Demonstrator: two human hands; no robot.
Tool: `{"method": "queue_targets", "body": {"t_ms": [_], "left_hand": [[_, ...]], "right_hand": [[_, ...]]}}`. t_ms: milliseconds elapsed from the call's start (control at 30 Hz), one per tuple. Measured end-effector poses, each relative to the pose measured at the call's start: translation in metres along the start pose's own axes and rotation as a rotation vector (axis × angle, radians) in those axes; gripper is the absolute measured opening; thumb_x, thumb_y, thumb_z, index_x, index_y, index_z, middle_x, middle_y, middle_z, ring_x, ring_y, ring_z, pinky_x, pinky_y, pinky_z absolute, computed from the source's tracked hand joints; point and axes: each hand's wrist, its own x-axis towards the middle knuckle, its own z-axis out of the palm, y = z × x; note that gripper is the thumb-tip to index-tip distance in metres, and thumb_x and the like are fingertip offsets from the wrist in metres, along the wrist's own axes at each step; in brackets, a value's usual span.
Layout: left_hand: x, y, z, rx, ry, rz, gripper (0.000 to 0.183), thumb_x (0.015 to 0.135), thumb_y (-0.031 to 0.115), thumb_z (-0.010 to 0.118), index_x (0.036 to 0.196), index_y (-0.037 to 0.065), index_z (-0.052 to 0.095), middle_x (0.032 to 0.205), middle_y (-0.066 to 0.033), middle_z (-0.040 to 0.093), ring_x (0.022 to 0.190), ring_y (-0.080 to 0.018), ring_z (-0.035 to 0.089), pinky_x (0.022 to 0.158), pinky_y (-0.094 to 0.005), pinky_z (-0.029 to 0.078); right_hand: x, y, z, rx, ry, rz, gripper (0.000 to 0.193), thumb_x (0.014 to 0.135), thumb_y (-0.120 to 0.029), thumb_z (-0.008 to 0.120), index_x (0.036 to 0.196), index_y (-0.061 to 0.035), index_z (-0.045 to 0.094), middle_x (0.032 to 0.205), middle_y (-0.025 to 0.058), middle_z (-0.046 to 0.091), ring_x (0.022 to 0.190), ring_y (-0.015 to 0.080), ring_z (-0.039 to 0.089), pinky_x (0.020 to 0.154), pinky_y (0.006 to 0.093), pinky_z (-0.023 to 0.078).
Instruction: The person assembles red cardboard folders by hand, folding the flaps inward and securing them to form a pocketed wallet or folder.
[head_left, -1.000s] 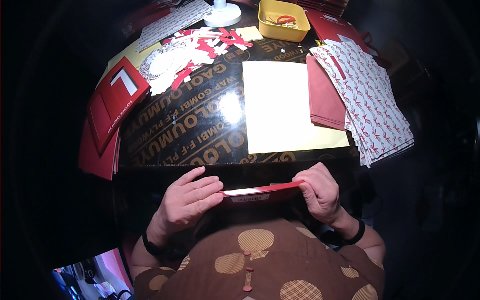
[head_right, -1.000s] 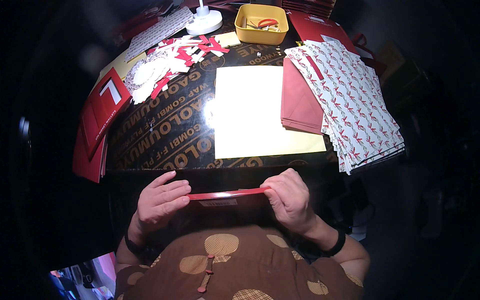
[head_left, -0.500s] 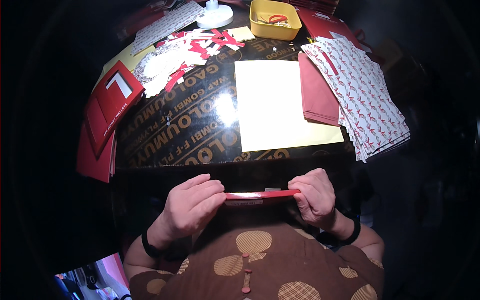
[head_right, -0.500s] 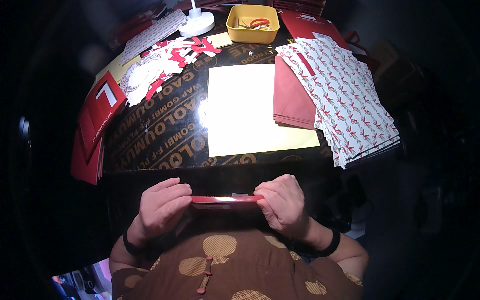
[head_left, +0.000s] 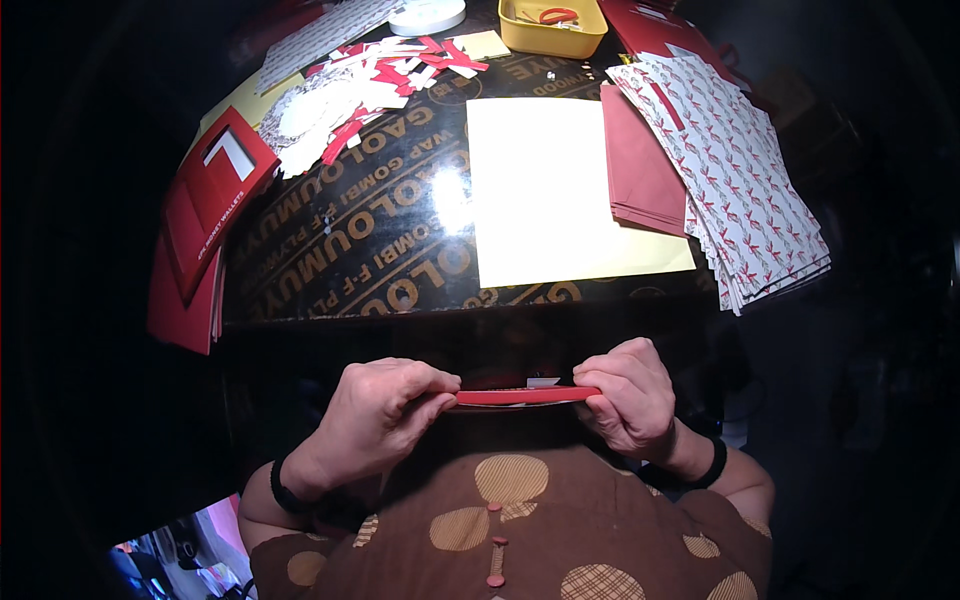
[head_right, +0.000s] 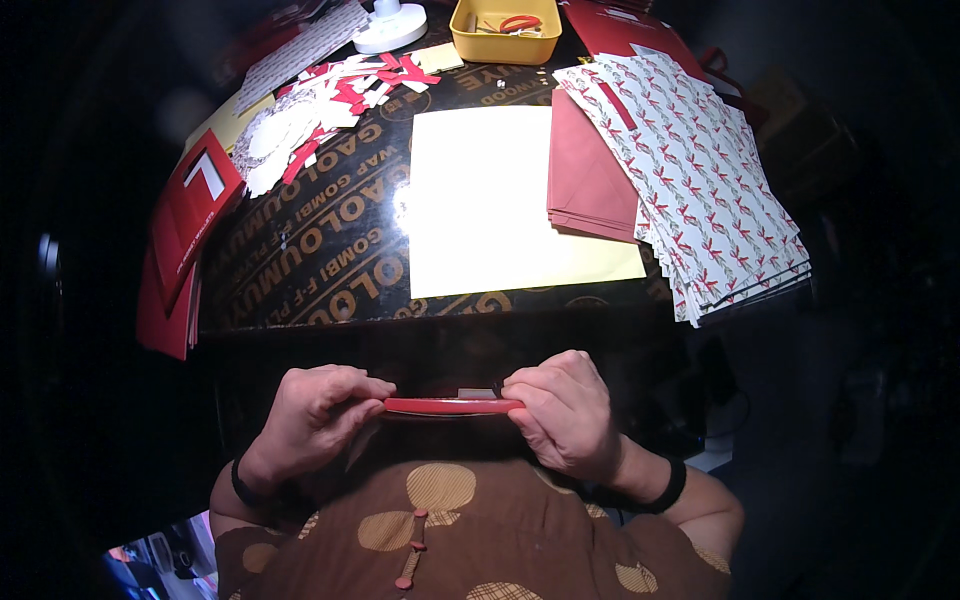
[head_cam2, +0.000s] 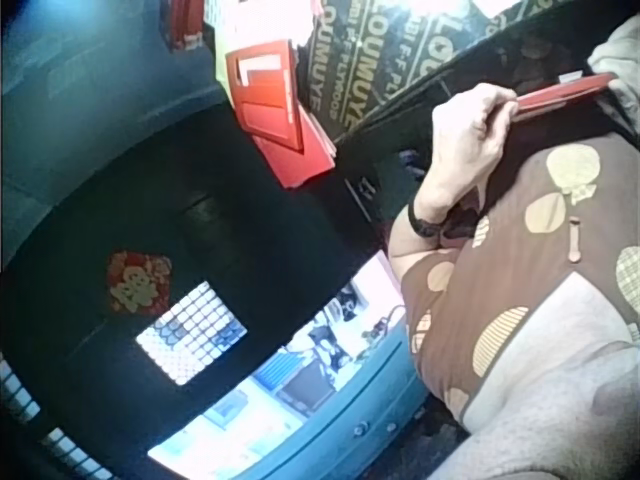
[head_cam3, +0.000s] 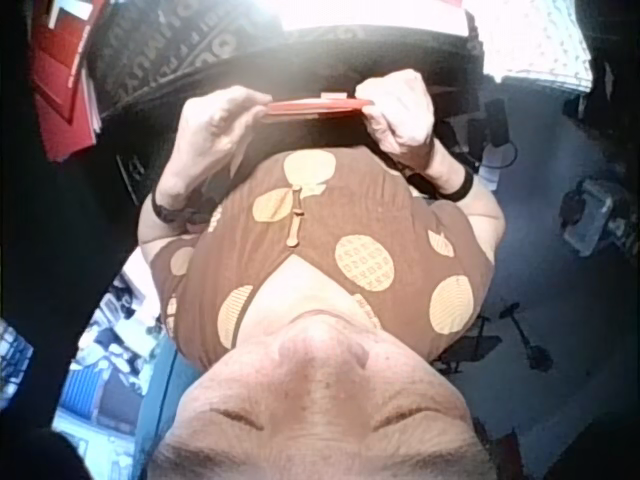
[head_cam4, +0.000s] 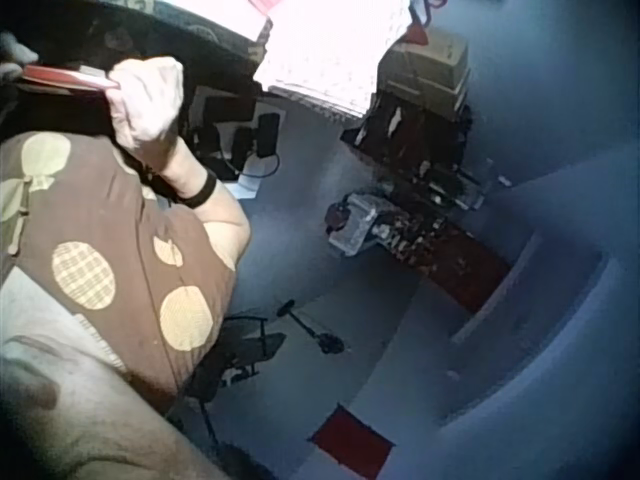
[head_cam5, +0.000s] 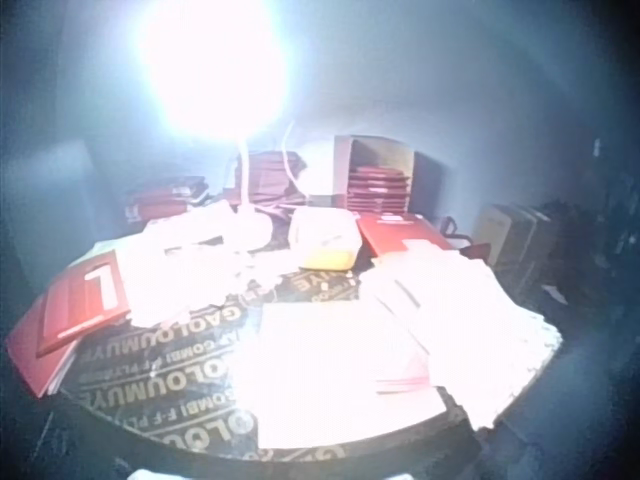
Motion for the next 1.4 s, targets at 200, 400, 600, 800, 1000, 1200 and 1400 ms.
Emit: {"method": "queue_targets", "body": {"t_ms": [200, 400, 600, 800, 1000, 1200, 1400], "left_hand": [[0.01, -0.001, 0.001, 0.384, 0.102, 0.562, 0.025, 0.084, 0.005, 0.07, 0.109, 0.005, 0.07, 0.104, -0.0128, 0.073, 0.089, -0.0269, 0.073, 0.089, -0.044, 0.058], [0.012, -0.004, 0.01, 0.572, 0.144, 0.707, 0.029, 0.082, 0.005, 0.07, 0.11, -0.002, 0.068, 0.104, -0.0194, 0.071, 0.088, -0.0293, 0.072, 0.087, -0.0453, 0.058], [0.015, -0.01, 0.013, 0.612, 0.181, 0.759, 0.029, 0.08, 0.002, 0.068, 0.108, -0.006, 0.067, 0.102, -0.0231, 0.071, 0.087, -0.0309, 0.072, 0.086, -0.0467, 0.058], [0.015, -0.011, 0.014, 0.623, 0.182, 0.781, 0.03, 0.081, 0.001, 0.067, 0.11, -0.007, 0.067, 0.102, -0.0241, 0.071, 0.087, -0.0313, 0.072, 0.086, -0.0476, 0.058], [0.012, -0.011, 0.016, 0.618, 0.178, 0.775, 0.029, 0.081, 0.002, 0.067, 0.109, -0.007, 0.068, 0.102, -0.0242, 0.071, 0.088, -0.0315, 0.072, 0.087, -0.0478, 0.058], [0.013, -0.01, 0.016, 0.618, 0.186, 0.765, 0.028, 0.082, 0.003, 0.068, 0.108, -0.007, 0.069, 0.102, -0.0229, 0.072, 0.089, -0.0307, 0.072, 0.089, -0.0469, 0.057], [0.014, -0.012, 0.018, 0.611, 0.208, 0.774, 0.027, 0.082, 0.003, 0.069, 0.107, -0.006, 0.069, 0.102, -0.0224, 0.072, 0.088, -0.0303, 0.072, 0.088, -0.0467, 0.058]], "right_hand": [[0.004, 0.003, 0.001, 0.043, 0.042, 0.048, 0.008, 0.088, -0.007, 0.069, 0.092, -0.0002, 0.067, 0.091, 0.0117, 0.067, 0.075, 0.028, 0.058, 0.068, 0.0372, 0.045], [0.006, 0.003, -0.001, 0.127, 0.018, 0.089, 0.006, 0.088, -0.004, 0.068, 0.092, -0.0002, 0.067, 0.09, 0.011, 0.067, 0.075, 0.0271, 0.058, 0.068, 0.0373, 0.045], [0.0, 0.01, -0.01, 0.42, -0.045, 0.35, 0.007, 0.089, -0.002, 0.066, 0.093, 0.0021, 0.071, 0.089, 0.0115, 0.071, 0.073, 0.0251, 0.059, 0.069, 0.0352, 0.048], [0.011, 0.007, -0.024, 0.337, -0.089, 0.31, 0.005, 0.087, -0.001, 0.068, 0.088, 0.0016, 0.072, 0.083, 0.0104, 0.071, 0.072, 0.0237, 0.062, 0.067, 0.0341, 0.049], [0.016, 0.006, -0.029, 0.322, -0.19, 0.286, 0.007, 0.088, 0.0, 0.066, 0.091, -0.0005, 0.072, 0.079, 0.0068, 0.068, 0.069, 0.019, 0.058, 0.064, 0.0309, 0.047], [0.023, 0.006, -0.035, 0.304, -0.243, 0.322, 0.003, 0.085, -0.004, 0.071, 0.086, -0.0011, 0.071, 0.077, 0.0086, 0.068, 0.072, 0.0251, 0.061, 0.067, 0.0351, 0.049], [0.024, 0.005, -0.034, 0.285, -0.275, 0.299, 0.004, 0.086, -0.005, 0.072, 0.088, -0.0014, 0.071, 0.078, 0.0093, 0.067, 0.074, 0.026, 0.061, 0.069, 0.0364, 0.049]]}}
